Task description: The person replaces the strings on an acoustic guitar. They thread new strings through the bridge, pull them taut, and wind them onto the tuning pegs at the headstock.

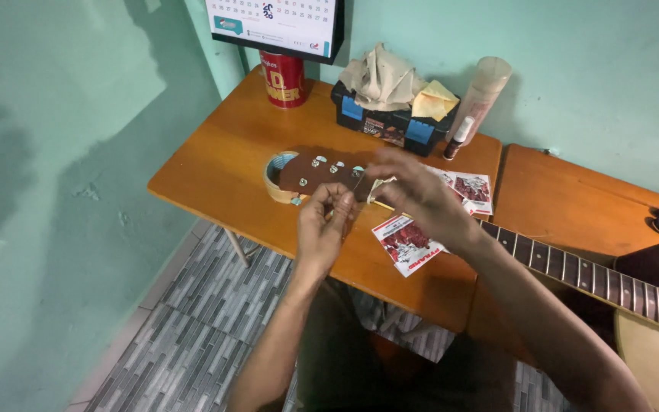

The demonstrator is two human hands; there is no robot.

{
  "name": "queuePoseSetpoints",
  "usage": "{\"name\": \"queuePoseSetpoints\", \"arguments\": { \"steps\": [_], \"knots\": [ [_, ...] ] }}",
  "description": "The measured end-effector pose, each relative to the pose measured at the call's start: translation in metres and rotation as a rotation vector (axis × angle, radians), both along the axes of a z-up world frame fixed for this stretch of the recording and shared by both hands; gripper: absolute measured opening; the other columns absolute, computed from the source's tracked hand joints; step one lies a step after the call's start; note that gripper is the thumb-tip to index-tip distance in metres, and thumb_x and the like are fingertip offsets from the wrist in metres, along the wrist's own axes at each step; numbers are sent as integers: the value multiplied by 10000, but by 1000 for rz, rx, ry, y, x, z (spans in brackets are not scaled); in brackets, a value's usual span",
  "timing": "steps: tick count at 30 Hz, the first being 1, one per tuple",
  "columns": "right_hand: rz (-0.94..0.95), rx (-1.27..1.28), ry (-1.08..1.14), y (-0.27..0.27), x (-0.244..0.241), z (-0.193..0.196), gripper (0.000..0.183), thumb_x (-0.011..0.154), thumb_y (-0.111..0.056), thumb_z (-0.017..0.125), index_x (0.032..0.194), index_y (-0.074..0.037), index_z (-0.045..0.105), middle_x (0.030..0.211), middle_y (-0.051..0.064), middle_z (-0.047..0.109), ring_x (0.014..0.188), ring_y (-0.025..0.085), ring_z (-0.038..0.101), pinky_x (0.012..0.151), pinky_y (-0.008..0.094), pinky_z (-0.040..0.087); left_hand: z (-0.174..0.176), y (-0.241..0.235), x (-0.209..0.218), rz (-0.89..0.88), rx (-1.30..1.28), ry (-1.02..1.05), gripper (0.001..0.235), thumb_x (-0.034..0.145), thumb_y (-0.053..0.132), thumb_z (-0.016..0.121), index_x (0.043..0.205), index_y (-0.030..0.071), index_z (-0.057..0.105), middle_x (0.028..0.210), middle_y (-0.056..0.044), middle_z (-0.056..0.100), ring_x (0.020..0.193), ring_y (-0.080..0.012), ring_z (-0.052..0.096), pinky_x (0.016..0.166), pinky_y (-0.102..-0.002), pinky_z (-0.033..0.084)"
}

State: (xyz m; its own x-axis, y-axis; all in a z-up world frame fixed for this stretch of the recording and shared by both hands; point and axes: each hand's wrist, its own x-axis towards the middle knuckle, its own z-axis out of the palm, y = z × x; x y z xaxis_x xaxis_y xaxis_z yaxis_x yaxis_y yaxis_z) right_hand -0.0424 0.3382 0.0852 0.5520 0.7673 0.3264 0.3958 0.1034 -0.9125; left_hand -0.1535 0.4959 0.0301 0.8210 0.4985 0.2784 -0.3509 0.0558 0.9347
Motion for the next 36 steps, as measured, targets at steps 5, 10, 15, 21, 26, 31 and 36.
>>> {"name": "queuePoseSetpoints", "arguments": {
  "steps": [5,10,15,21,26,31,36],
  "knots": [
    [-166,73,176,-7,-16,33,440,1036,-130,553,1447,-14,449,1210,215,679,962,265,716,686,261,531,-9,0,-7,-23,-53,7,158,1030,168,632,995,17,664,776,-90,647,704,-138,626,513,-214,512],
    [-213,7,186,-16,-8,19,328,912,-35,733,1234,3,686,1069,193,767,839,222,742,653,257,547,-18,-3,-6,-51,-122,-18,153,1025,151,642,990,3,658,759,-99,643,658,-128,624,504,-211,505],
    [-159,24,289,-21,-7,8,249,920,-56,724,1159,17,721,1023,160,758,849,194,713,694,259,541,-5,-7,-11,-126,-258,-44,147,1051,155,598,1035,12,626,816,-161,692,667,-142,620,525,-202,472],
    [-267,-50,-23,-19,-6,8,247,899,-50,757,1145,-40,746,1080,123,770,948,169,694,795,304,566,1,-10,-12,-169,-362,-75,163,1004,121,669,1108,3,627,832,-176,727,674,-140,663,563,-200,496],
    [-218,-96,-422,-20,-35,28,254,868,-196,827,1095,-96,771,1026,106,756,863,246,738,698,330,582,10,-16,-14,-169,-420,-91,213,979,69,688,1168,-22,654,851,-184,745,692,-146,704,594,-194,533],
    [-37,-138,-329,-14,-36,11,364,844,-141,831,1145,12,694,855,179,760,704,295,772,597,396,636,16,-17,-14,-127,-426,-70,229,958,74,713,1154,-39,742,912,-192,773,738,-152,733,632,-184,575],
    [-55,-159,-63,-13,-38,18,163,880,-31,747,1024,43,724,729,138,745,543,143,695,474,268,590,17,-11,-16,-19,-127,-49,252,923,48,753,1172,11,771,1015,-187,795,892,-153,728,699,-201,555]
  ]
}}
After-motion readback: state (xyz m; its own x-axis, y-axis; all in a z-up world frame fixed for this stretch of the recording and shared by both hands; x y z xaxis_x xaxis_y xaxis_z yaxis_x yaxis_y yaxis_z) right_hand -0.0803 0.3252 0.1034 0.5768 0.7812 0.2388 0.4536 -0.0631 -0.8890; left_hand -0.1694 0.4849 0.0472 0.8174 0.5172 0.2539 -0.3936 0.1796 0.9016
